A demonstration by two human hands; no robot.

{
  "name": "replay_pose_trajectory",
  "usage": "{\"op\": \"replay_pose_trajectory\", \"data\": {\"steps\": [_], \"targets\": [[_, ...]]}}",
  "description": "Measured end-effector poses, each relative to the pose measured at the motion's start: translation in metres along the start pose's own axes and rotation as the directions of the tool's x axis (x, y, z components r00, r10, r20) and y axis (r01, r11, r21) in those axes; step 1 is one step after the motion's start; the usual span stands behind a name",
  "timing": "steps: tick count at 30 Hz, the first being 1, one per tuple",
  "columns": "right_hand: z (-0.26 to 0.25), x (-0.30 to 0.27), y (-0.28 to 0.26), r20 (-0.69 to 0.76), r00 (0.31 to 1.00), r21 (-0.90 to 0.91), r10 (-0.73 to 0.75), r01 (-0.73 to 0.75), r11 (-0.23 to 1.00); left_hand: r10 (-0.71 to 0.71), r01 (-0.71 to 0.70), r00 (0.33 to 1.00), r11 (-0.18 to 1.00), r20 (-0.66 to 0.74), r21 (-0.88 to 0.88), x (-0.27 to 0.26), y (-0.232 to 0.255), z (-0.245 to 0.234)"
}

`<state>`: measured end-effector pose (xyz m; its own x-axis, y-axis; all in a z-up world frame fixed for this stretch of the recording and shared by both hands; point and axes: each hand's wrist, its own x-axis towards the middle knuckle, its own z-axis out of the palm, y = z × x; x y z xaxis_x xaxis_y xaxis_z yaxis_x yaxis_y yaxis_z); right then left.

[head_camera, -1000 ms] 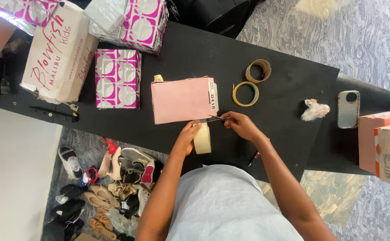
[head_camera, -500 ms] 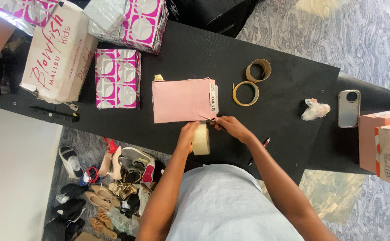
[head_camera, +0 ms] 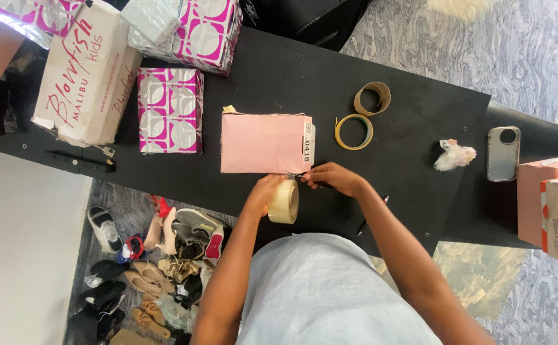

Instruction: The person tapes a small patterned box and then a pink shipping envelope using clear packing tape and scissors. They cut the tape, smooth it onto the items, and place the finished items on the table.

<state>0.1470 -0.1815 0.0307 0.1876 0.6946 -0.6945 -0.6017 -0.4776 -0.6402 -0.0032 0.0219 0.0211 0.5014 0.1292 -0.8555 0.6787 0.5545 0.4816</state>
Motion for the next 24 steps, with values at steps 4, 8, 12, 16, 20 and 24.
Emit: {"op": "replay_pose_trajectory", "data": {"steps": [4, 8, 12, 16, 20, 24], "targets": [[-0.004, 0.003, -0.021, 0.020, 0.999, -0.195, 0.041, -0.036, 0.980, -0.016, 0.015, 1.000, 0.999, 0.022, 0.043, 0.002, -0.003, -0.005], [0.001, 0.008, -0.035, -0.018, 0.995, -0.325, 0.094, -0.095, 0.941, 0.016, -0.016, 0.999, 1.000, 0.046, 0.007, 0.000, -0.007, -0.008], [0.002, 0.008, -0.035, 0.021, 0.996, -0.311, 0.086, -0.075, 0.947, -0.017, 0.017, 0.999, 1.000, 0.042, 0.011, -0.005, -0.006, -0.009], [0.004, 0.014, -0.030, -0.023, 0.994, -0.340, 0.107, -0.109, 0.934, -0.020, 0.019, 0.999, 1.000, 0.035, 0.007, -0.009, -0.007, -0.009], [0.003, 0.018, -0.024, -0.055, 0.994, -0.342, 0.090, -0.104, 0.934, -0.044, 0.044, 0.999, 0.998, 0.001, 0.048, -0.009, -0.007, -0.008], [0.003, 0.019, -0.020, -0.049, 0.995, -0.291, 0.091, -0.102, 0.951, -0.048, 0.048, 0.999, 0.998, -0.005, 0.049, -0.010, -0.004, -0.008]]}}
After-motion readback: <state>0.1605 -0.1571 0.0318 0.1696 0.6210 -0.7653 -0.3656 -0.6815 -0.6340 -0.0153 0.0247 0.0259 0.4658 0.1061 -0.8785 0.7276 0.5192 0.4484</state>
